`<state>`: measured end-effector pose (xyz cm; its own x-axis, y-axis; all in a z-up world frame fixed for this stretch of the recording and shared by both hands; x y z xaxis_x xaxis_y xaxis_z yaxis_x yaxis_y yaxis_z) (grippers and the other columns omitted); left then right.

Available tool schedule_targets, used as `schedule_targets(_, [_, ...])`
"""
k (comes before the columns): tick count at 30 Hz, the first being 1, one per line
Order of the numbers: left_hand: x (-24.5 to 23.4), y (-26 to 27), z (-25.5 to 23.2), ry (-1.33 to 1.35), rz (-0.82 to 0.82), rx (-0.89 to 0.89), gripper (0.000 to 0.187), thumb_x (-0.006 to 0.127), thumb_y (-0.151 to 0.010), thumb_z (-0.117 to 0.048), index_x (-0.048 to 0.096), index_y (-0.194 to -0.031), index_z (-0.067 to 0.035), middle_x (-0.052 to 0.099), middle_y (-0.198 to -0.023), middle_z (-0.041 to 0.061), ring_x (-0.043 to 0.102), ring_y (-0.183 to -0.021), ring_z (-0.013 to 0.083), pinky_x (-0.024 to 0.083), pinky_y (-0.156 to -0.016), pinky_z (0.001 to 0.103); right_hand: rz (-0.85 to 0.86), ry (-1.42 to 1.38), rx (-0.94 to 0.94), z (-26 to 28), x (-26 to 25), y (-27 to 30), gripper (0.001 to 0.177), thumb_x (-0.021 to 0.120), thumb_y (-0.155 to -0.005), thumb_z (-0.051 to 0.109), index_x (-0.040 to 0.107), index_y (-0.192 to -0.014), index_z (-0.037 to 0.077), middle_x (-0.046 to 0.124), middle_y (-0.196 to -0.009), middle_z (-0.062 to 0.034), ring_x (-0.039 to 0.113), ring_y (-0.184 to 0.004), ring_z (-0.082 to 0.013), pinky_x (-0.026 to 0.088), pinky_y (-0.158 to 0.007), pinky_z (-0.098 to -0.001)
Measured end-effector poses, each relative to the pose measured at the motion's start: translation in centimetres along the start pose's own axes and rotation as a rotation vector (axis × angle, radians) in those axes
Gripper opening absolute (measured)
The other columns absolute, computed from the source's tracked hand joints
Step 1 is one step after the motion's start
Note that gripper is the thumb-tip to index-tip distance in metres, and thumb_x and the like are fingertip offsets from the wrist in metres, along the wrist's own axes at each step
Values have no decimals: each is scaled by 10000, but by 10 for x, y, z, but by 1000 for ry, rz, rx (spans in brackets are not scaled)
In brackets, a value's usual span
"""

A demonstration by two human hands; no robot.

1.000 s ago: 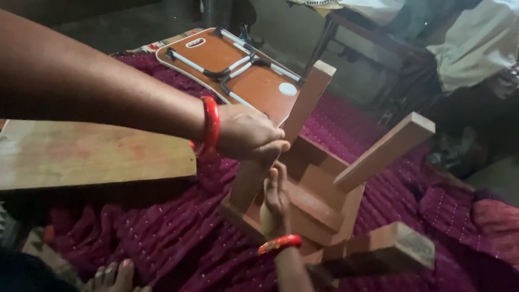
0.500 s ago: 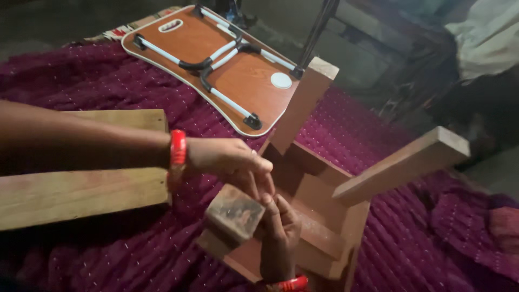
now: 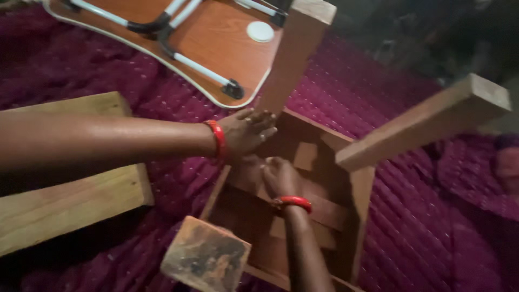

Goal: The person works on a small wooden stool lying upside down on a bed, pulling and wiggling its legs and frame apart by hand, then uses a hammer to strike and loosen the joints, and continues handling the legs and a wooden board while repositioning the frame.

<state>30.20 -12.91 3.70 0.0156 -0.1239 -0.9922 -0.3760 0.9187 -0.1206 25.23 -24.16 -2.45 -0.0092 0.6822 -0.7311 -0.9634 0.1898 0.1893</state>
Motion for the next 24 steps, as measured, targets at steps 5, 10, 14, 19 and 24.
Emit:
schedule_targets(5, [9, 16, -3, -77, 131, 76, 774, 681, -813, -449, 492, -1441, -37, 325, -1593, 249, 283, -1458, 378, 248, -1123, 584, -80, 107, -72, 7, 11, 13, 404, 670, -852, 352, 748, -1148, 88, 756, -1106, -190, 745, -998, -348, 578, -903, -442])
schedule_targets(10, [11, 16, 27, 89, 440, -139, 322, 705, -821, -339, 785, -1098, -196, 775, -1070, 92, 713, -1032, 276, 545, -889, 430, -65, 48, 123, 1, -5, 4, 415, 661, -880, 391, 742, -1168, 104, 744, -1110, -196, 709, -1042, -374, 554, -932, -470])
schedule_targets(14, [-66, 7, 61, 359, -397, -311, 224, 724, -913, -266, 793, -870, -57, 726, -786, 171, 706, -721, 337, 535, -660, 431, -489, -291, -165, 61, -74, -21, 573, 715, -900, 251, 542, -1391, 10, 647, -1309, -227, 617, -1226, -352, 480, -1018, -467])
schedule_targets(19, [-93, -8, 104, 441, -522, -600, 306, 742, -914, -343, 796, -793, -67, 684, -681, 171, 675, -622, 329, 512, -644, 426, -551, -643, -364, 124, -127, -44, 591, 689, -894, 191, 503, -1430, 28, 662, -1296, -146, 682, -1126, -221, 564, -951, -346])
schedule_targets(24, [-155, -10, 100, 348, -734, -294, 380, 787, -918, -396, 773, -768, -47, 734, -830, 157, 694, -783, 306, 503, -808, 429, -547, -690, -361, 145, -137, -53, 456, 650, -910, 143, 638, -1349, 21, 771, -1187, -126, 745, -1020, -190, 598, -864, -308])
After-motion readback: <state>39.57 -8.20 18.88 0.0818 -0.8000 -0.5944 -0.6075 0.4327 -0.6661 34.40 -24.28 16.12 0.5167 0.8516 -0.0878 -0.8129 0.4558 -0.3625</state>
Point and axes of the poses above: each hand's wrist, its own y-axis away from the middle knuckle, its own x-axis out of the palm, z = x × y, the point moved 9 cm from there along -y, towards the middle knuckle
